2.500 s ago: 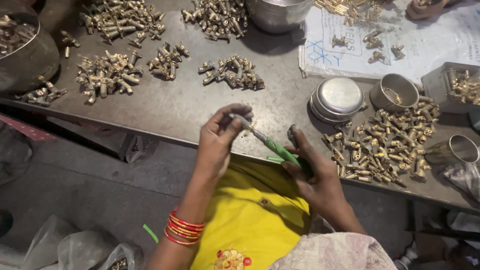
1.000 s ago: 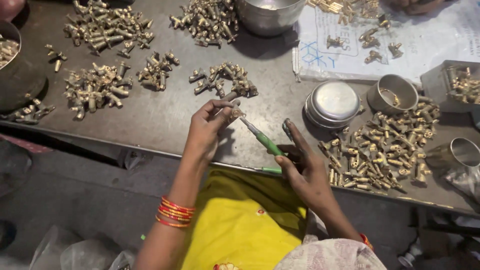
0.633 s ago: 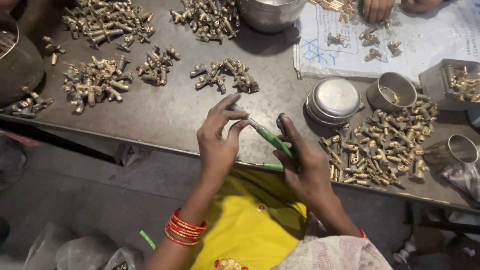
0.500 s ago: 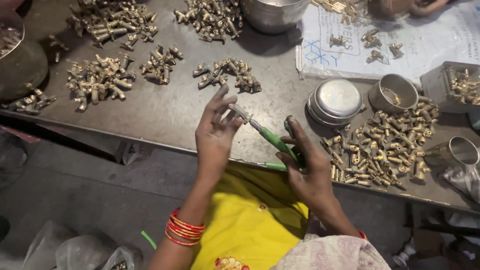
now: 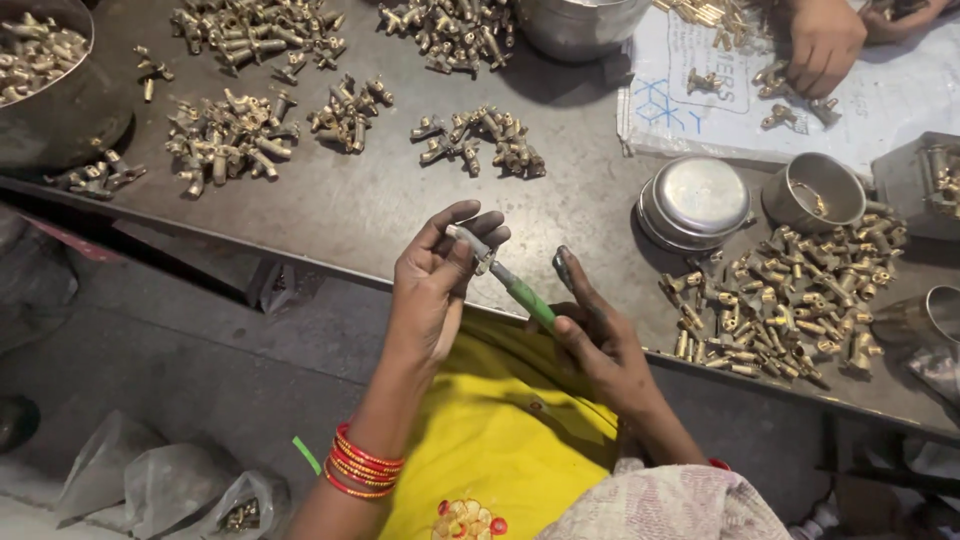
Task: Cleaning and finishing small brass metal faucet components using a hand scraping tool.
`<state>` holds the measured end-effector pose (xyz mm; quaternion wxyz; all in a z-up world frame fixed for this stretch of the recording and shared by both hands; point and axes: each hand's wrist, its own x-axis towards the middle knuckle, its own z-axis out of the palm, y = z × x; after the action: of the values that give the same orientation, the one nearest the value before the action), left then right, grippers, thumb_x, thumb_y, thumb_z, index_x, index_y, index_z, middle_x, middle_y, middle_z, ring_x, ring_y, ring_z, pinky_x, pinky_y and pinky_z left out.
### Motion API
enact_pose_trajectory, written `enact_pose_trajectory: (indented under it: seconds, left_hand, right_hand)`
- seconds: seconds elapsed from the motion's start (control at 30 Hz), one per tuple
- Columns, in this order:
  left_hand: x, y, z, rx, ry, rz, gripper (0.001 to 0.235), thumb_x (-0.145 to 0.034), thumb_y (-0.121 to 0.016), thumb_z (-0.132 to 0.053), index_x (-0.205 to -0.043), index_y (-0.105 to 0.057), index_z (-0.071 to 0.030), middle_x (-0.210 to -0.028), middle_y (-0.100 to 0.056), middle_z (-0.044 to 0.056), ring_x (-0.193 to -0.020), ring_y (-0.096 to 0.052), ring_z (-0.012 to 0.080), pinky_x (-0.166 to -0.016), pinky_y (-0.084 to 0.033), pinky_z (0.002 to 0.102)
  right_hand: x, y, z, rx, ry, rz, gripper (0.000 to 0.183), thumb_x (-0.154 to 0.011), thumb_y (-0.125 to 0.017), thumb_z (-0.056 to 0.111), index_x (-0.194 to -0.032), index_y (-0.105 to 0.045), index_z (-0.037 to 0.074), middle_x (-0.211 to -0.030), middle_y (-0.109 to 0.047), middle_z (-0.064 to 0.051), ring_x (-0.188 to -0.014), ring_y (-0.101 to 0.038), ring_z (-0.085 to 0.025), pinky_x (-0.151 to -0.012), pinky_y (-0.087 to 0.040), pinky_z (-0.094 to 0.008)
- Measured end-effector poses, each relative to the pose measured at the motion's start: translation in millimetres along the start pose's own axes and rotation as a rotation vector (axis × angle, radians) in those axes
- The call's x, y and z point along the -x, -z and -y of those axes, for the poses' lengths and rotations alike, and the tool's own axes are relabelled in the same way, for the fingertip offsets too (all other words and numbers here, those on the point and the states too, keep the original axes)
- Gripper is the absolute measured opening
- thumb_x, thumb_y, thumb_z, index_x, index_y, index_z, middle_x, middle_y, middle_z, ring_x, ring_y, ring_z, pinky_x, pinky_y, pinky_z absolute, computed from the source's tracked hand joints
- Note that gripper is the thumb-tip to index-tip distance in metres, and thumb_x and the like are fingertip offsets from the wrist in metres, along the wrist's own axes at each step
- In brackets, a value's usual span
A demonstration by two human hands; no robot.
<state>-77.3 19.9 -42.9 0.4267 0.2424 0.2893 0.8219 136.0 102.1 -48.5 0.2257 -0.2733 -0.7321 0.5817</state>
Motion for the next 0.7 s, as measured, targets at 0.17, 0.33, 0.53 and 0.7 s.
enact_pose_trajectory:
  seconds: [0.17, 0.33, 0.53, 0.7]
  left_hand:
    - [12.0, 6.2, -21.4, -0.406, -0.257, -0.091, 0.031, -0.103, -0.06, -0.001, -0.134, -0.061, -0.001, -0.129, -0.072, 0.015, -0.118, -0.072, 0.0243, -0.107, -0.057, 0.035]
    - [33.3, 28.3, -12.2, -1.179, -0.283, -0.095, 0.029, -0.097, -0.063, 0.004, -0.124, -0.07, -0.004, -0.118, -0.077, 0.009, -0.108, -0.077, 0.0189, -0.09, -0.06, 0.029]
    - [32.7, 7.2, 8.9, -0.482, -0.012, -0.144, 0.027, -0.098, -0.062, -0.005, -0.124, -0.067, -0.003, -0.108, -0.075, 0.006, -0.1, -0.071, 0.012, -0.088, -0.056, 0.023]
    - [33.0, -15.5, 29.0, -0.281, 0.079, -0.151, 0.03, -0.099, -0.07, -0.014, -0.125, -0.071, 0.001, -0.101, -0.071, 0.003, -0.091, -0.061, 0.0087, -0.081, -0.048, 0.022]
  right_hand:
    - [4.1, 5.1, 2.8, -0.226, -0.046, 0.031, 0.077, -0.099, -0.059, 0.022, -0.166, -0.021, 0.019, -0.101, -0.073, -0.009, -0.062, -0.06, -0.009, -0.055, -0.051, -0.025]
    - [4.8, 3.3, 7.6, -0.251, -0.076, 0.003, 0.082, -0.096, -0.062, 0.025, -0.166, -0.019, 0.02, -0.105, -0.073, -0.011, -0.064, -0.06, -0.01, -0.055, -0.052, -0.025]
    - [4.5, -6.5, 9.8, -0.399, -0.124, 0.008, 0.083, -0.098, -0.062, 0.019, -0.167, -0.017, 0.023, -0.117, -0.07, -0.013, -0.085, -0.065, -0.008, -0.066, -0.056, -0.025]
    - [8.7, -2.8, 6.9, -0.426, -0.167, 0.056, 0.092, -0.094, -0.067, 0.012, -0.167, -0.014, 0.029, -0.117, -0.068, -0.01, -0.074, -0.063, -0.016, -0.057, -0.049, -0.023]
